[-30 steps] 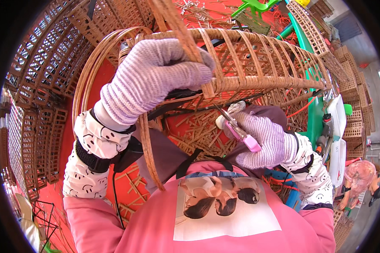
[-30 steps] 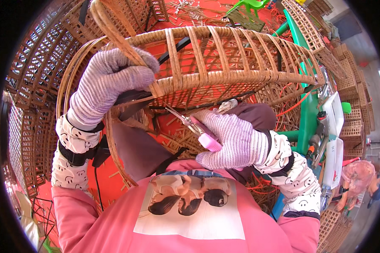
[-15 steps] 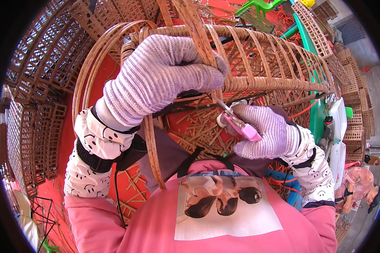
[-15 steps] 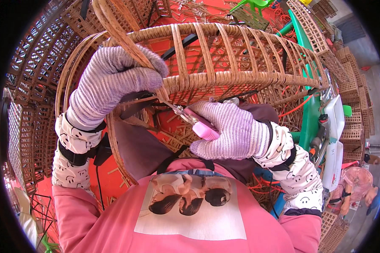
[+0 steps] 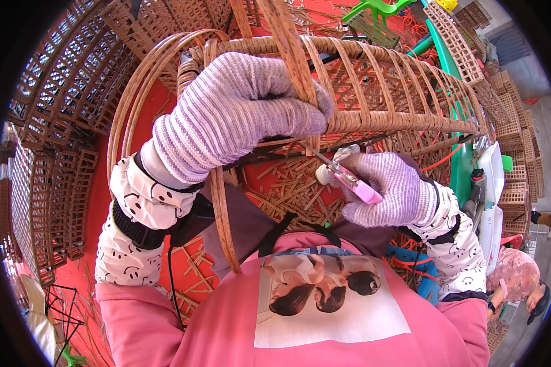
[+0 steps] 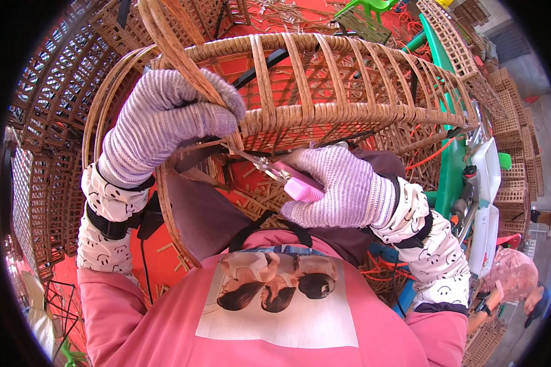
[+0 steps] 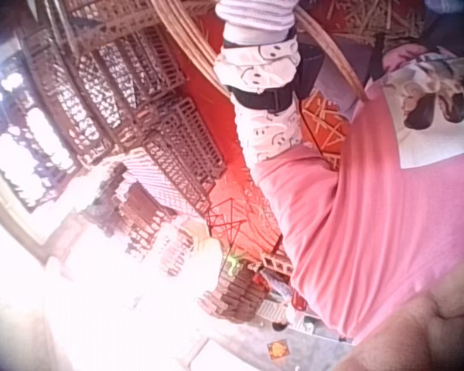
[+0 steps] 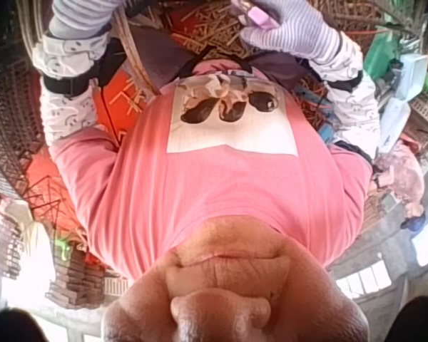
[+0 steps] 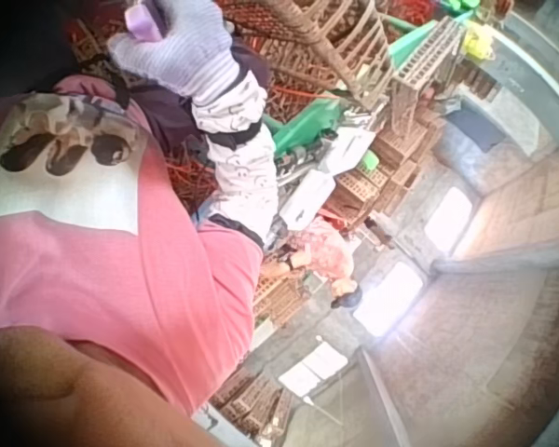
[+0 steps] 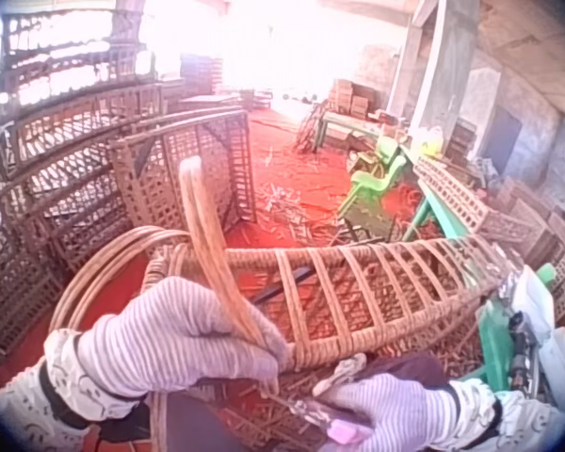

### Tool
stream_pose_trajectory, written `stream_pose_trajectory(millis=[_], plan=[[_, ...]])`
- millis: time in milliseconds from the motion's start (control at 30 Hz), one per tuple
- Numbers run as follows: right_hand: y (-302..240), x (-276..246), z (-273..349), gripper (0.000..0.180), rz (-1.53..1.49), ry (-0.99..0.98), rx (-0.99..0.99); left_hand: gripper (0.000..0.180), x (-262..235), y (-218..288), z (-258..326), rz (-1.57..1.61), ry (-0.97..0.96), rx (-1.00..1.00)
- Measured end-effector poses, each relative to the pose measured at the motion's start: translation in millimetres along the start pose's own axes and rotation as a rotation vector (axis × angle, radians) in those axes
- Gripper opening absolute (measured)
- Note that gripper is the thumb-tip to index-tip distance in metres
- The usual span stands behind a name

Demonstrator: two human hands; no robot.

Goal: Assemble a wicker chair frame using a pneumatic staple gun and pliers.

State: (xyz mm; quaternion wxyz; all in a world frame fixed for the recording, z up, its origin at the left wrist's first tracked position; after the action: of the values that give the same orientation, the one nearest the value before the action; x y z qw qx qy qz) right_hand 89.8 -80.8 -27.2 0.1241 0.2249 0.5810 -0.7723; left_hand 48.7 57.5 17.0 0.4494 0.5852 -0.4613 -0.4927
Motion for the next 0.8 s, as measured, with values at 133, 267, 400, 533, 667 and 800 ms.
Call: stream_pose_trajectory(millis=[133,267,400,533,667,800], plan=[[-10.7,-5.2,6.7,0.035,0.306,0.050,-0.099,0.012,-1.4,0.5,0.4,-0.002,0.018,-0.035],[-1.8,-48.1,63.3,0.044,0.489,0.288,-0.041,0.014,-17.5,-4.9,5.2,0.027,0.193,-0.056],[92.2,-116.4,210.2,0.053,0.480,0.717,0.495,0.018,-15.4,-1.5,3.5,-0.129,0.160,-0.016],[173.2,-126.6,395.2,0.058,0.579,0.920,0.854,0.016,-9.8,7.9,3.9,-0.302,0.126,-0.016],[197.5,-84.4,489.2,0.060,0.664,0.826,1.358,0.013,-6.0,14.7,6.9,-0.549,0.110,0.157],[220.3,-21.5,564.6,0.061,0.283,0.866,1.765,0.014,-5.3,18.4,7.6,-0.607,0.115,0.202]])
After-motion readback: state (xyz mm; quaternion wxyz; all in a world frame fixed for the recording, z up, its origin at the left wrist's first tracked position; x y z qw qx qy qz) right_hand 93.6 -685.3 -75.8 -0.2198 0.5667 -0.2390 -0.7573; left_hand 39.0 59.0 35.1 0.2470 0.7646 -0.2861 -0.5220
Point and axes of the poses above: each hand's wrist, its own z-axis away from the middle knuckle, its own x-axis out of the palm, y = z × x, the point moved 9 cm from there along -z, towards the middle knuckle, and after that the axes turned 4 degrees about -z, right-handed, at the moved point
